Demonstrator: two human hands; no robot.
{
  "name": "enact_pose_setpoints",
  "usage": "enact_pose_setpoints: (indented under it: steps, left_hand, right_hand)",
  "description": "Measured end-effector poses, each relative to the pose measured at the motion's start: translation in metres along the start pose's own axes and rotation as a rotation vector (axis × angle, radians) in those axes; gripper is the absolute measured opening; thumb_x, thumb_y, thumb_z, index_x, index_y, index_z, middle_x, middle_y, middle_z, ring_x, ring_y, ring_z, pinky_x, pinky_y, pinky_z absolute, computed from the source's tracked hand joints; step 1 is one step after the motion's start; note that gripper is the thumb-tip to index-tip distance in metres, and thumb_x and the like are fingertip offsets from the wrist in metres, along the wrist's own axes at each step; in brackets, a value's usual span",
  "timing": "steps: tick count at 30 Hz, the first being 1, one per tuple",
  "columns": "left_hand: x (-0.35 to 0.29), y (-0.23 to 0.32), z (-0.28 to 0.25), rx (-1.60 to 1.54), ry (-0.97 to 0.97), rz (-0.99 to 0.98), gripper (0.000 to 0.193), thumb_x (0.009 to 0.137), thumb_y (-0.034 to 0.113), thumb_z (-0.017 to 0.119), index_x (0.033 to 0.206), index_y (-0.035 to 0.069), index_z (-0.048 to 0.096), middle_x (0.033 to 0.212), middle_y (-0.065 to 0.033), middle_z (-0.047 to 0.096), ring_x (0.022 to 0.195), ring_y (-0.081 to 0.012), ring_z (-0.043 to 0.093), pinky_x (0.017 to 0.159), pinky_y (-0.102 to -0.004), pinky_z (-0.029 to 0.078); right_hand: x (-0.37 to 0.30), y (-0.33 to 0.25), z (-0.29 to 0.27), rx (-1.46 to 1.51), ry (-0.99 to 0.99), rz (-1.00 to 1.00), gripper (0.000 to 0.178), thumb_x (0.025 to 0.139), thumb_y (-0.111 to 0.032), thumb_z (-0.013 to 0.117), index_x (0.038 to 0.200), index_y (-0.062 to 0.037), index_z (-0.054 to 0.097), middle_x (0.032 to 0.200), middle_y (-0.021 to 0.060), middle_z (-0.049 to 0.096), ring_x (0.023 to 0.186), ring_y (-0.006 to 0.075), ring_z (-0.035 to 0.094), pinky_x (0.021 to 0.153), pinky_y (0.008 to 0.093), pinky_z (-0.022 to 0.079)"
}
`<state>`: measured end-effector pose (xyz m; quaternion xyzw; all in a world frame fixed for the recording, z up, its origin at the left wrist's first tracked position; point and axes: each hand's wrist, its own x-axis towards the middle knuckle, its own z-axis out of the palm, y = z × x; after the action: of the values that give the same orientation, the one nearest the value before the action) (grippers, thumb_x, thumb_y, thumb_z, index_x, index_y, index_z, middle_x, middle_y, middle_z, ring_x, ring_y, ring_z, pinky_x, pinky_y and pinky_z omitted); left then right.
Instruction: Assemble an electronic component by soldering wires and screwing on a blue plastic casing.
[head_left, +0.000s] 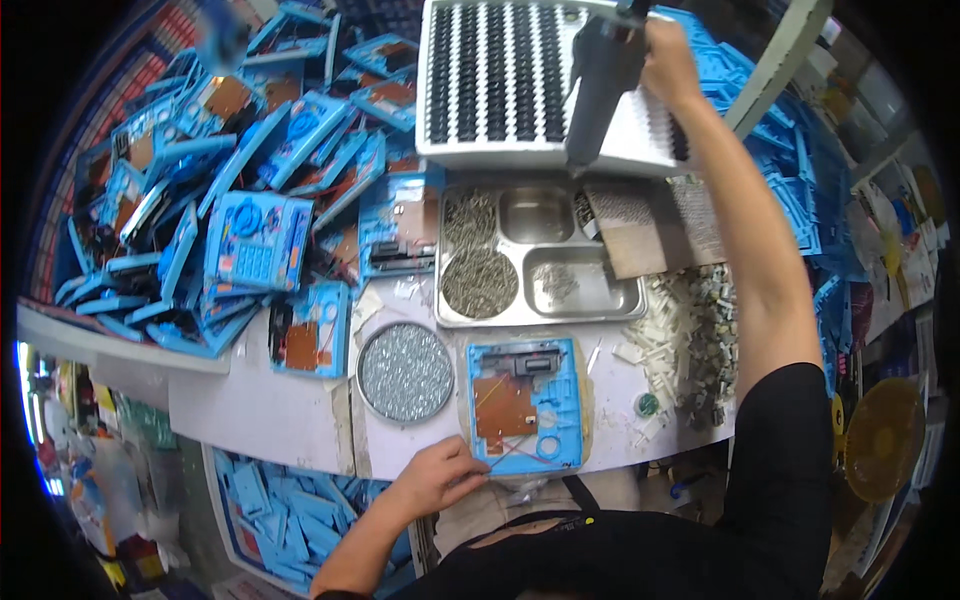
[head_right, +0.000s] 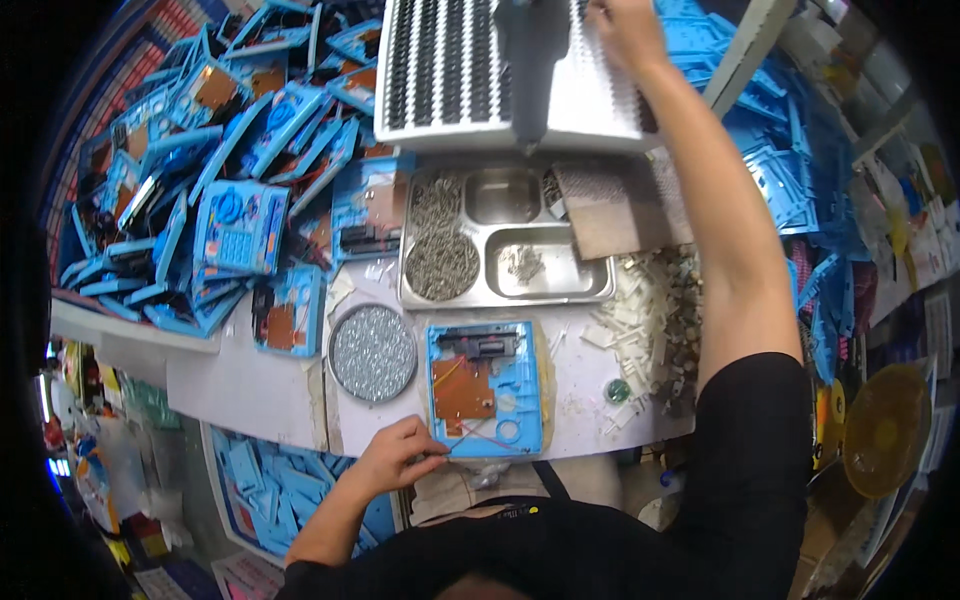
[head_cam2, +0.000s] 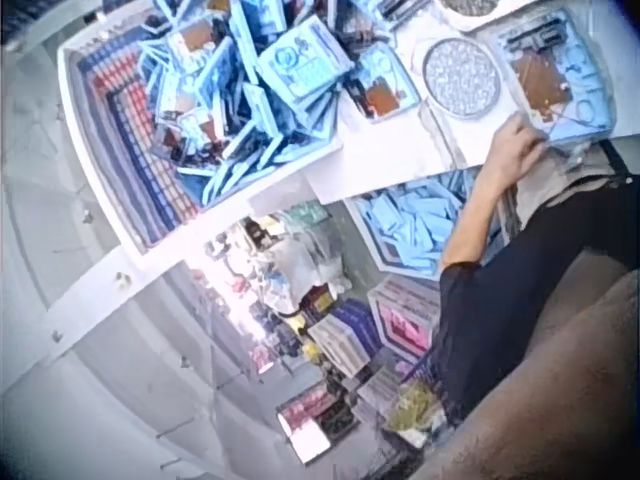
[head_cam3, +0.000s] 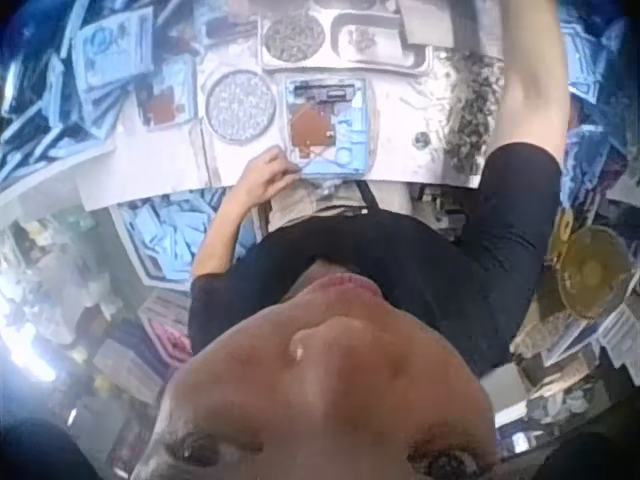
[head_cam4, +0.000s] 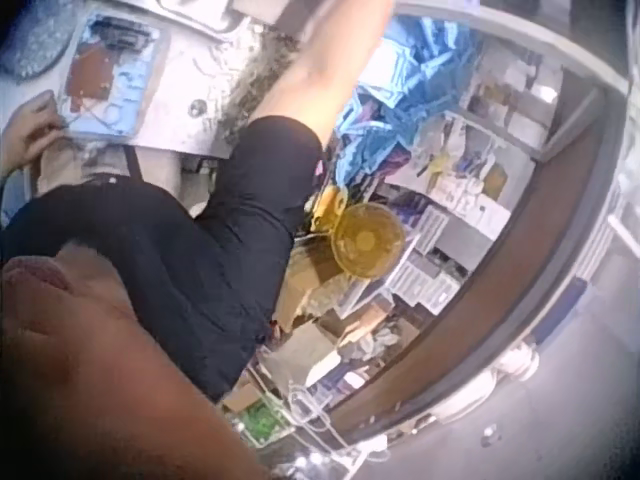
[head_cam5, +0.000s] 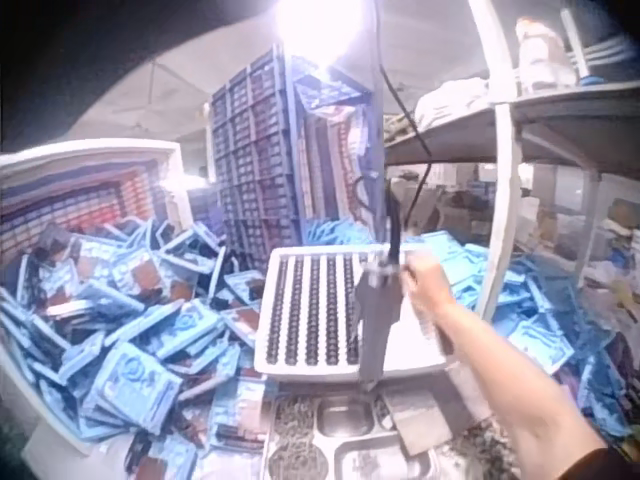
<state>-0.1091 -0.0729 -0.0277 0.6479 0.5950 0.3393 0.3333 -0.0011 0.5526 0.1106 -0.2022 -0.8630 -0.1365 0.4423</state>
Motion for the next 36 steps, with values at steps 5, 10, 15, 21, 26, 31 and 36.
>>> enact_pose_setpoints:
  steps: [5,10,15,21,26,31,36]
  left_hand:
    - [-0.001,-0.010,0.006,0.024,0.065,0.054,0.020,0.078,0.009,0.083,0.097,0.009,0.075,0.080,-0.0075,0.057,0.073,-0.0263,0.058,0.064,-0.0363,0.047]
    - [0.000,0.001,0.006,-0.027,0.073,-0.020,0.018,0.081,0.005,0.080,0.097,0.006,0.072,0.084,-0.0094,0.056,0.074,-0.0267,0.059,0.065,-0.0365,0.048]
    - [0.000,0.001,0.008,-0.025,0.086,-0.020,0.020,0.080,0.005,0.081,0.099,0.006,0.073,0.084,-0.0084,0.056,0.074,-0.0246,0.059,0.065,-0.0348,0.048]
    - [-0.002,0.000,0.014,-0.003,0.128,-0.019,0.022,0.076,0.003,0.083,0.097,0.004,0.076,0.084,-0.0065,0.058,0.075,-0.0205,0.060,0.065,-0.0305,0.048]
    - [-0.006,0.000,0.016,-0.022,0.148,-0.012,0.021,0.080,0.006,0.081,0.099,0.006,0.073,0.085,-0.0079,0.057,0.074,-0.0239,0.060,0.063,-0.0344,0.048]
    - [-0.004,-0.001,0.014,-0.001,0.125,-0.012,0.022,0.078,0.005,0.082,0.098,0.006,0.074,0.083,-0.0072,0.057,0.072,-0.0229,0.059,0.062,-0.0333,0.047]
    - [-0.004,-0.001,0.013,0.030,0.128,-0.005,0.023,0.077,0.006,0.083,0.098,0.006,0.074,0.081,-0.0074,0.057,0.071,-0.0237,0.060,0.062,-0.0348,0.048]
  right_hand:
    - [-0.032,-0.010,-0.075,0.558,0.347,0.283,0.045,0.094,-0.011,0.070,0.132,0.0073,0.054,0.100,0.0175,0.074,0.093,0.0245,0.072,0.084,0.0291,0.057]
    - [-0.196,-0.212,-0.197,0.889,-0.583,0.372,0.020,0.088,-0.011,0.076,0.105,-0.0015,0.070,0.102,0.0052,0.069,0.097,0.0183,0.062,0.091,0.0316,0.048]
    - [-0.263,-0.310,-0.200,0.941,-0.735,0.192,0.020,0.078,-0.012,0.082,0.095,-0.0100,0.072,0.091,0.0039,0.068,0.097,0.0282,0.058,0.085,0.0402,0.048]
    - [-0.267,-0.317,-0.187,0.807,-0.602,-0.087,0.026,0.074,-0.016,0.083,0.097,-0.0125,0.072,0.092,0.0001,0.068,0.101,0.0285,0.058,0.089,0.0445,0.045]
    - [-0.269,-0.312,-0.184,0.871,-0.590,-0.122,0.028,0.072,-0.019,0.085,0.097,-0.0116,0.075,0.096,-0.0013,0.070,0.101,0.0281,0.059,0.090,0.0464,0.046]
    - [-0.282,-0.310,-0.178,0.860,-0.490,-0.164,0.027,0.072,-0.023,0.085,0.096,-0.0129,0.078,0.101,-0.0009,0.070,0.101,0.0274,0.059,0.091,0.0469,0.046]
    - [-0.270,-0.310,-0.194,0.747,-0.569,-0.136,0.035,0.074,-0.025,0.084,0.106,-0.0146,0.077,0.113,0.0023,0.067,0.102,0.0283,0.056,0.093,0.0473,0.044]
